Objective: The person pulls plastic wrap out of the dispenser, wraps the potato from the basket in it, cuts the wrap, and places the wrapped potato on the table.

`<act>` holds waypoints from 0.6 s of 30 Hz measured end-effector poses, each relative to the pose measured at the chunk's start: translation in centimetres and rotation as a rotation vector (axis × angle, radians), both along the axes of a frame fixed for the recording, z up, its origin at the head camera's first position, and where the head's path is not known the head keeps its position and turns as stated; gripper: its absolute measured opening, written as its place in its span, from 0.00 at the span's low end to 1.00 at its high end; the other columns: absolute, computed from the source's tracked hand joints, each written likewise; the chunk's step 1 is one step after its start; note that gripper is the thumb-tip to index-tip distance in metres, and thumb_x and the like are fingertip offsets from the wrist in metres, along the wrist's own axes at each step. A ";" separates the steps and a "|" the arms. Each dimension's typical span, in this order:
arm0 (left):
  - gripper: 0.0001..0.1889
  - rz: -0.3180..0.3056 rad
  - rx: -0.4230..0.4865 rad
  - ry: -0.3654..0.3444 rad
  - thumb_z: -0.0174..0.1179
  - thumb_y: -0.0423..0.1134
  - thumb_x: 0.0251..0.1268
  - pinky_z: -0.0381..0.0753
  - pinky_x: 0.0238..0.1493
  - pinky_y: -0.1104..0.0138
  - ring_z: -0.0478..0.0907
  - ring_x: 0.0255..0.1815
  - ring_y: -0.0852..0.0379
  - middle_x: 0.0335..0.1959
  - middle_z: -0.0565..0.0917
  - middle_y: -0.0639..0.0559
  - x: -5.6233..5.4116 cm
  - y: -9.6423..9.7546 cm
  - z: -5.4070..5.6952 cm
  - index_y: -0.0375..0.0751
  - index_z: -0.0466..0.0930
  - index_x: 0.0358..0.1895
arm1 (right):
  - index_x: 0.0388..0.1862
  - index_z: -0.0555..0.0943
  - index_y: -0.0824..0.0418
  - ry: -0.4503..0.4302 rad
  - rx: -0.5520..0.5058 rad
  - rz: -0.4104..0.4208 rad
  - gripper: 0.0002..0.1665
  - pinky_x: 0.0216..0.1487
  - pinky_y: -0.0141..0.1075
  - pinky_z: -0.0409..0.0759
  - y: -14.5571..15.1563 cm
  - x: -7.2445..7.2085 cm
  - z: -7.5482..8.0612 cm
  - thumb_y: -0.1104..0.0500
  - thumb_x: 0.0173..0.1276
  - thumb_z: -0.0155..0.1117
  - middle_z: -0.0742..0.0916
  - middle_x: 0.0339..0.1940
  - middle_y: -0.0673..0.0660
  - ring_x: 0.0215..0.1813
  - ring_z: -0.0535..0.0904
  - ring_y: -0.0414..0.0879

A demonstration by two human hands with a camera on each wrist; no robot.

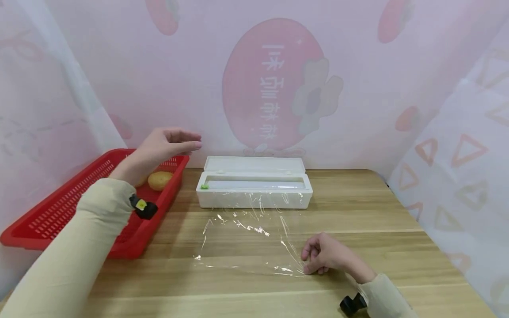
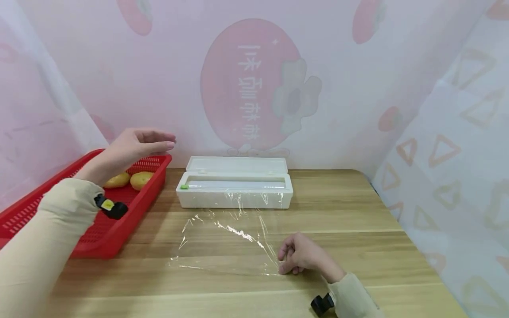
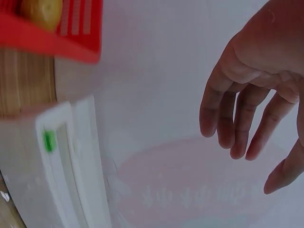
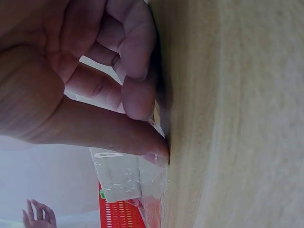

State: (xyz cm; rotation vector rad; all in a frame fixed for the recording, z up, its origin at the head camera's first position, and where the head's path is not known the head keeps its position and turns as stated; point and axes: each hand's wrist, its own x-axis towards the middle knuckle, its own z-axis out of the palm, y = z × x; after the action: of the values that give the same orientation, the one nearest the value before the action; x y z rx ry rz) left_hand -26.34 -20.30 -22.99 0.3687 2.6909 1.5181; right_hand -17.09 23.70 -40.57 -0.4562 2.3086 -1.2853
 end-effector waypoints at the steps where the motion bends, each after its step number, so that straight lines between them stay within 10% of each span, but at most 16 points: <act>1: 0.32 0.004 -0.013 -0.007 0.67 0.63 0.56 0.74 0.57 0.60 0.79 0.54 0.54 0.58 0.80 0.55 0.1 -0.7 0.0 0.54 0.77 0.63 | 0.32 0.81 0.66 0.000 0.000 -0.001 0.16 0.19 0.31 0.74 0.1 0.1 0.0 0.68 0.48 0.80 0.80 0.18 0.55 0.17 0.74 0.42; 11: 0.31 -0.011 -0.107 -0.022 0.62 0.60 0.64 0.72 0.58 0.61 0.78 0.55 0.56 0.62 0.77 0.53 -0.5 -5.9 -0.8 0.53 0.72 0.67 | 0.31 0.81 0.66 -0.014 -0.002 -0.011 0.16 0.19 0.30 0.74 0.8 0.7 -0.1 0.67 0.47 0.80 0.80 0.18 0.54 0.17 0.74 0.41; 18: 0.30 -0.008 0.044 -0.035 0.63 0.53 0.67 0.78 0.51 0.69 0.80 0.53 0.58 0.61 0.76 0.50 -1.4 -7.4 -1.5 0.42 0.72 0.66 | 0.32 0.80 0.67 -0.025 -0.030 -0.021 0.16 0.19 0.31 0.74 0.7 1.2 0.1 0.69 0.47 0.80 0.80 0.18 0.55 0.17 0.74 0.42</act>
State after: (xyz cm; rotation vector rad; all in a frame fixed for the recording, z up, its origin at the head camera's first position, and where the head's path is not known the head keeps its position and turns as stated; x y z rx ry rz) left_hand -27.76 -27.66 -24.54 0.3511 2.6300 1.5683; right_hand -15.93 24.35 -40.48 -0.4253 2.2819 -1.3301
